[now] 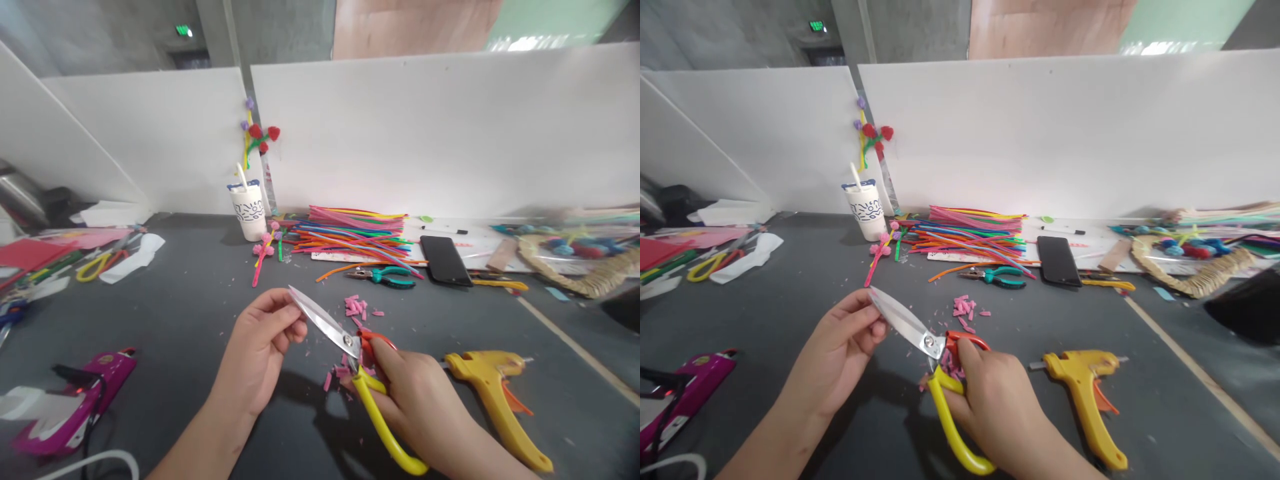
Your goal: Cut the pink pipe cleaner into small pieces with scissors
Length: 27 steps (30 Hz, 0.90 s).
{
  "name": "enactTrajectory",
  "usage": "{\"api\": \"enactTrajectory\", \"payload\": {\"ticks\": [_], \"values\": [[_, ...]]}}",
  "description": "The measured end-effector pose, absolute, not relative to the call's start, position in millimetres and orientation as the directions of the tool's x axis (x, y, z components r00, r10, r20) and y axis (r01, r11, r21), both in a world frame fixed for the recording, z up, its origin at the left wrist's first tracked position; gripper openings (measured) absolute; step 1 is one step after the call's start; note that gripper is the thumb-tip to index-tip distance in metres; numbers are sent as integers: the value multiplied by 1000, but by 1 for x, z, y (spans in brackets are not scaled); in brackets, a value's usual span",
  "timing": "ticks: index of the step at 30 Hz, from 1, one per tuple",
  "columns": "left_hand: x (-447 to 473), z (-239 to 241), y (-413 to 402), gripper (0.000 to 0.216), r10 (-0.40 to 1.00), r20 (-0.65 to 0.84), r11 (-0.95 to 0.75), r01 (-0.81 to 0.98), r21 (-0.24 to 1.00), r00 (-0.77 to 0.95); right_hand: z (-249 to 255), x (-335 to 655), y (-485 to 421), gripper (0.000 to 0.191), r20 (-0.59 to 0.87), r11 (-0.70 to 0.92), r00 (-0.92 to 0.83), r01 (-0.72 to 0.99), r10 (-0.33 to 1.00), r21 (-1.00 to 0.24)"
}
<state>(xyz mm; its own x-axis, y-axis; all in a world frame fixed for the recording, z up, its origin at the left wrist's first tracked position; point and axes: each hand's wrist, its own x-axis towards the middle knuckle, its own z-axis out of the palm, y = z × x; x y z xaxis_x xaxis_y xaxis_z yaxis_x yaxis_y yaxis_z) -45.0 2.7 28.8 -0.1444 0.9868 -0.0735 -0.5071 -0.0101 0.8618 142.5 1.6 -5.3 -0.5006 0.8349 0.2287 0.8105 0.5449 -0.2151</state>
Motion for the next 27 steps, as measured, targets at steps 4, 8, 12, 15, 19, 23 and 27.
{"api": "enactTrajectory", "payload": {"ticks": [4,8,12,15,19,23,27], "values": [[-45,31,2,4,985,-84,-4,-503,864,-154,-4,143,1,35,215,536,-496,814,842,-223],[-45,31,2,5,984,-88,0,-498,867,-154,-2,142,0,36,193,517,-481,820,855,-245],[-47,30,1,5,985,-74,-12,-487,873,-158,1,142,0,38,196,510,-471,814,860,-278],[-47,29,1,5,984,-68,-17,-472,881,-163,1,142,1,39,208,508,-465,813,860,-283],[-47,30,2,4,985,-56,-30,-475,880,-166,0,142,4,37,210,502,-458,815,864,-289],[-44,29,1,4,989,-81,9,-490,872,-125,2,140,6,35,144,406,-391,758,909,-511],[-36,25,-2,5,980,-194,186,-487,854,35,9,137,4,20,80,255,-323,546,943,-798]]}}
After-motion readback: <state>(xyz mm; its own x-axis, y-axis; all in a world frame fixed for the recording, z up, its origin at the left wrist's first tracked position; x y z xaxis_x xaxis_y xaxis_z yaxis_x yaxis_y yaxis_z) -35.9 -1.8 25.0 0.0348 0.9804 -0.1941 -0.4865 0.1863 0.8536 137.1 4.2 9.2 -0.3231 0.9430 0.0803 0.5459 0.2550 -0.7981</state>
